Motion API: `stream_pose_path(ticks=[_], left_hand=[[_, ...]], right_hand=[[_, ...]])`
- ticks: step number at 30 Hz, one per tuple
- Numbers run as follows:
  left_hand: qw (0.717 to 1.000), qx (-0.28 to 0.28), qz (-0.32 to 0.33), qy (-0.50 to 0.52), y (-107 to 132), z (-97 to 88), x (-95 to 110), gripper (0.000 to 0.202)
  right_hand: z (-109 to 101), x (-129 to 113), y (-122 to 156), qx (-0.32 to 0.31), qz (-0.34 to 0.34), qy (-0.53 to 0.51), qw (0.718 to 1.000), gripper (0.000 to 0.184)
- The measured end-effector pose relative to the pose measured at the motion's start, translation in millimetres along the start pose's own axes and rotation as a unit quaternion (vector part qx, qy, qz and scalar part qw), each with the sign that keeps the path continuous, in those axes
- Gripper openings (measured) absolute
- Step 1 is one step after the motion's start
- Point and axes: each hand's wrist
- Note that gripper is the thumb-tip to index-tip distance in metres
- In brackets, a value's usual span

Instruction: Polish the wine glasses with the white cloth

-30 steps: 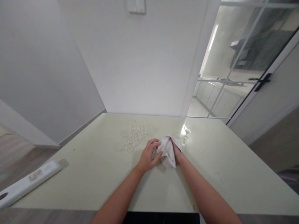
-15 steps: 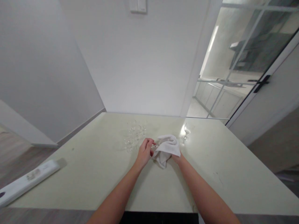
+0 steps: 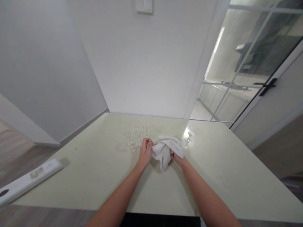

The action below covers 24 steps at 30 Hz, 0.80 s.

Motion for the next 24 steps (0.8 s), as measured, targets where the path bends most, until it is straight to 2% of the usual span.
stream_pose_path(ticks=[3,5,9,12,14,19,24], left_hand=[[0.992,-0.01,-0.098,0.083,-4.9,2.7,-2.9,0.035],[0.987,-0.019,-0.12,0.109,-5.4,3.1,-4.1,0.037],[0.991,-0.058,-0.093,0.079,-3.9,2.1,-5.1,0.038],[0.993,-0.099,-0.042,0.048,-1.9,1.4,-4.4,0.036],[0.994,-0.098,-0.02,0.039,-0.1,1.6,-3.2,0.035],[0.996,-0.081,-0.003,0.029,2.1,2.6,-0.7,0.034],[0.997,-0.067,0.002,0.029,1.5,2.3,-0.3,0.034]], right_hand=[[7.9,-6.9,-1.2,0.008,0.02,-0.081,0.996,0.051],[10.9,-12.0,0.2,0.002,0.046,-0.109,0.993,0.047],[12.1,-22.2,6.7,-0.126,0.104,-0.05,0.985,0.034],[10.8,-24.6,8.8,-0.181,0.097,0.03,0.978,0.024],[7.9,-22.3,7.8,-0.176,0.069,0.06,0.98,0.021],[-3.0,-13.4,5.7,-0.089,0.021,0.068,0.994,0.024],[-3.3,-15.9,8.3,-0.114,0.047,0.089,0.988,0.019]])
Point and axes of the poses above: each hand's wrist, its own y-axis away from the middle knuckle, its own z-axis out of the palm, x = y × z, and after that the axes turned 12 degrees about -y, right-handed
